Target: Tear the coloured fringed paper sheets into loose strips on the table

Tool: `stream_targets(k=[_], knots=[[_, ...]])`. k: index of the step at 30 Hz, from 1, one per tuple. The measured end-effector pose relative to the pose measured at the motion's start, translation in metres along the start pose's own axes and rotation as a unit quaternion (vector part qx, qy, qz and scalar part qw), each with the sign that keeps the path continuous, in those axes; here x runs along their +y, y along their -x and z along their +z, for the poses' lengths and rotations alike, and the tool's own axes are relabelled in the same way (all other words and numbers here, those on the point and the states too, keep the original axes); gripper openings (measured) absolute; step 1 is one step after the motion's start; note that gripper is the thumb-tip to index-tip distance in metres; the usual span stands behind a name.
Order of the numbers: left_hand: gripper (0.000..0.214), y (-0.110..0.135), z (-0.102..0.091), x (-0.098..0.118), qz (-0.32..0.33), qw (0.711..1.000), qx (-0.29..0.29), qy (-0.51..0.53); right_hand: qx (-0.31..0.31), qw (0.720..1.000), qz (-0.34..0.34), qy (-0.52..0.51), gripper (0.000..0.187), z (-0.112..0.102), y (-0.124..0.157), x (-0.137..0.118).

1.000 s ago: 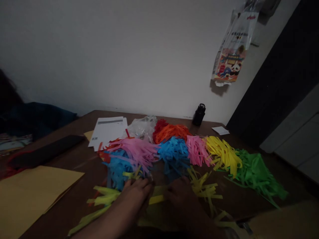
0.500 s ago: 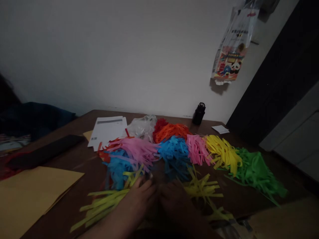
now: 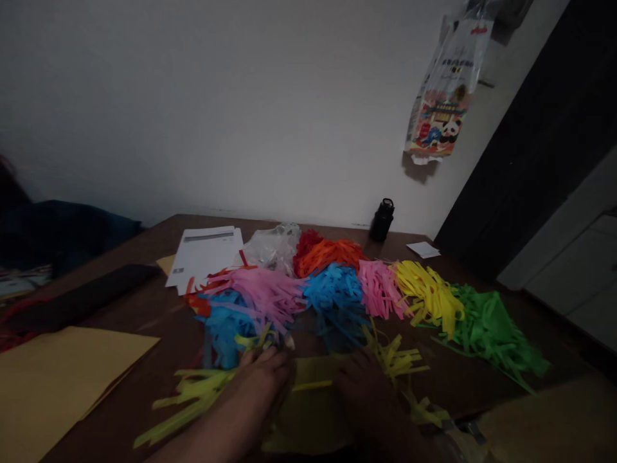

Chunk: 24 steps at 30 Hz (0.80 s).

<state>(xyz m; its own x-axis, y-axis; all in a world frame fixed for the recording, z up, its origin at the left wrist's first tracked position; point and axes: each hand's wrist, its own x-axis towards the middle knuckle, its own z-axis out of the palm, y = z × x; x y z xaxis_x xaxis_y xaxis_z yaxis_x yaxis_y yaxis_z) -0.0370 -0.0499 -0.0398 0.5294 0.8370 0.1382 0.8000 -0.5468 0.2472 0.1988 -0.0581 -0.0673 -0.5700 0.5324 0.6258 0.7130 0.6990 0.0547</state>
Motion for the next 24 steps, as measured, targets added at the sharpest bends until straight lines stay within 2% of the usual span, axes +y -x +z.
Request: stream_targets(k=[4, 6, 8, 10, 16, 19, 24], knots=[[0.023, -0.006, -0.017, 0.011, -0.047, 0.999, -0.025, -0.01, 0.007, 0.996, 0.085, 0.008, 0.017, 0.006, 0.0, -0.004], [0.023, -0.011, -0.019, 0.012, -0.062, 0.996, -0.055, -0.024, -0.011, 0.992, 0.128, 0.013, 0.014, 0.006, -0.001, -0.006], [0.024, -0.016, -0.019, 0.012, -0.062, 0.995, -0.066, -0.052, -0.014, 0.99, 0.139, 0.022, 0.014, 0.006, -0.004, -0.008], [0.024, -0.018, -0.018, 0.015, -0.035, 0.994, -0.057, -0.083, -0.003, 0.992, 0.122, 0.035, 0.016, 0.005, -0.007, -0.009], [0.012, -0.02, -0.003, 0.028, 0.091, 0.984, -0.062, -0.14, 0.005, 1.0, 0.002, 0.027, 0.018, 0.006, -0.016, -0.014], [0.011, -0.026, 0.002, 0.025, 0.108, 0.985, -0.044, -0.126, -0.005, 1.0, -0.023, 0.016, 0.015, 0.008, -0.02, -0.016], [0.019, -0.028, 0.0, 0.014, 0.101, 0.99, 0.0, -0.095, -0.032, 0.997, -0.058, 0.039, 0.019, 0.012, -0.028, -0.016]])
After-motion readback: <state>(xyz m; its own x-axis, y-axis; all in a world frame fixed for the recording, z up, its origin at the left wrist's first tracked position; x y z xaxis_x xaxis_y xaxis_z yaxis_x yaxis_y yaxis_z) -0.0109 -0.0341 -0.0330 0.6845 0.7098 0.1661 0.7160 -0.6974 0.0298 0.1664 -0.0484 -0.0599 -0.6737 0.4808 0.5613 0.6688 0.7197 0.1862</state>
